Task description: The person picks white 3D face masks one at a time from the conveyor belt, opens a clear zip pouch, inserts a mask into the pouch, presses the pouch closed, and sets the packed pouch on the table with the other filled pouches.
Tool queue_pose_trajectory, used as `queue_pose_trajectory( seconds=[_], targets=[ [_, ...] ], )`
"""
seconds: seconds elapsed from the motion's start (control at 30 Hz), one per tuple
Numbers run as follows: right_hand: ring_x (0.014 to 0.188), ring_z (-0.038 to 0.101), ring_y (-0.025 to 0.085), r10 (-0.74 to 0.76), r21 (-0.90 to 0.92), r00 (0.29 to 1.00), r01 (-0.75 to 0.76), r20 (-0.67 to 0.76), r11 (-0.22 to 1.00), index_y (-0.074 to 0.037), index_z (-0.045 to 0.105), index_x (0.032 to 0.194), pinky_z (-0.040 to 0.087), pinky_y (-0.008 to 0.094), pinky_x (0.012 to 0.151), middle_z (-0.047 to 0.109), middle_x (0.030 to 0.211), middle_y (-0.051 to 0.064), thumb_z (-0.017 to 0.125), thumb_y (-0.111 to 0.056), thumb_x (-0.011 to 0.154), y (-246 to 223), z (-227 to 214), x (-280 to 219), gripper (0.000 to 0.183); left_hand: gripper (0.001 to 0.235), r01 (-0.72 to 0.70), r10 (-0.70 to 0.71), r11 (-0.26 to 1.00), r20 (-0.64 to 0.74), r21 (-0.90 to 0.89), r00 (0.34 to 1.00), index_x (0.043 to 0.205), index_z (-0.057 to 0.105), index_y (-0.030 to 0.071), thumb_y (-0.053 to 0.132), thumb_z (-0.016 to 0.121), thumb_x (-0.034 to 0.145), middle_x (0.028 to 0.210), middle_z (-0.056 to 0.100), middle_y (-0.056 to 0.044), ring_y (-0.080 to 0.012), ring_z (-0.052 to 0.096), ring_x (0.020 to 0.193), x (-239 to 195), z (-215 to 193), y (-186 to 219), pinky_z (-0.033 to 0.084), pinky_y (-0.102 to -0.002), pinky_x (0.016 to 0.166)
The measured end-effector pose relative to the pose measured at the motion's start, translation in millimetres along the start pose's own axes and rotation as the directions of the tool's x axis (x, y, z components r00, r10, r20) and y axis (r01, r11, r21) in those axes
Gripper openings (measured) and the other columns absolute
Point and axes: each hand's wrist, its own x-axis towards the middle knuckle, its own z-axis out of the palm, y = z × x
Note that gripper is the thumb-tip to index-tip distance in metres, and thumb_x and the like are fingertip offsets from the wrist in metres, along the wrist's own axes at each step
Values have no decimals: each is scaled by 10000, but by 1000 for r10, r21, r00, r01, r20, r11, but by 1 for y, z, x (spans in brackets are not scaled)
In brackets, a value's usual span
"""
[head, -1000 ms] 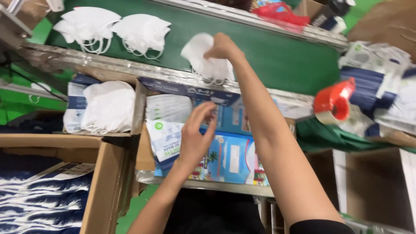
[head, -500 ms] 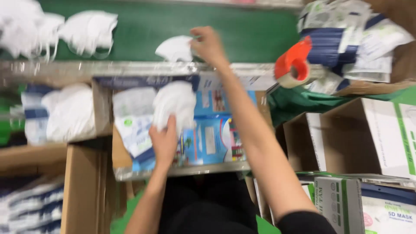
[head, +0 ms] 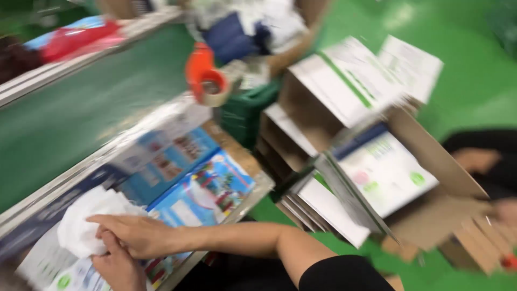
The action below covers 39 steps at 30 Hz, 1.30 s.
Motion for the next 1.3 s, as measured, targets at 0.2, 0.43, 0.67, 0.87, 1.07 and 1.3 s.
queue_pose_trajectory(
  seconds=[0.2,0.43,0.67,0.87,1.07,1.3],
  targets=[
    [1358,562,266,14,17,994,-12,-108,1000,-172,382,1575,458,415,1176,606,1434,90,608,-37,903,21,-88,-65,722,368,-652,390,301,534,696,750,1259,650,-80,-16,650,897,1103,691,-264,-442,639,1062,-19,64,35,531,-449,977],
    [1422,519,242,-152,-407,974,72,-169,911,-189,447,1498,379,436,1224,550,1483,48,815,-235,753,98,-81,-84,832,747,-658,266,423,609,623,748,1307,577,-95,243,821,688,1107,646,-260,-377,649,1060,42,-33,-134,529,-464,1015],
    [1296,630,293,-97,-161,990,79,-102,984,-177,424,1563,508,395,1112,575,1478,90,831,-294,781,111,-74,-81,889,751,-479,150,635,512,606,846,1443,423,-37,193,835,859,1358,523,-217,-315,612,1198,5,-25,-101,522,-407,1060],
    [1170,677,294,-76,-82,995,71,-57,994,-146,410,1492,558,371,1010,587,1393,141,845,-255,818,92,-76,-85,810,795,-644,56,7,643,765,764,1264,567,38,209,911,568,1406,543,-157,-491,459,1393,-21,51,-3,263,-613,1161],
    [1175,631,303,96,27,990,-99,101,995,-18,364,1513,507,398,1073,610,1262,149,776,-165,841,96,-64,-95,801,752,-599,-61,178,616,781,785,1343,568,17,138,864,662,1318,608,-192,-416,518,1324,-28,41,-7,312,-569,1157],
    [1595,345,293,-142,-46,977,136,-160,990,-63,534,1505,301,439,1326,367,1686,123,744,-198,835,40,-99,-65,716,400,237,-257,905,11,352,966,1293,652,-29,82,775,929,1195,756,-139,-206,718,1062,-34,33,-21,578,-357,934]
  ],
)
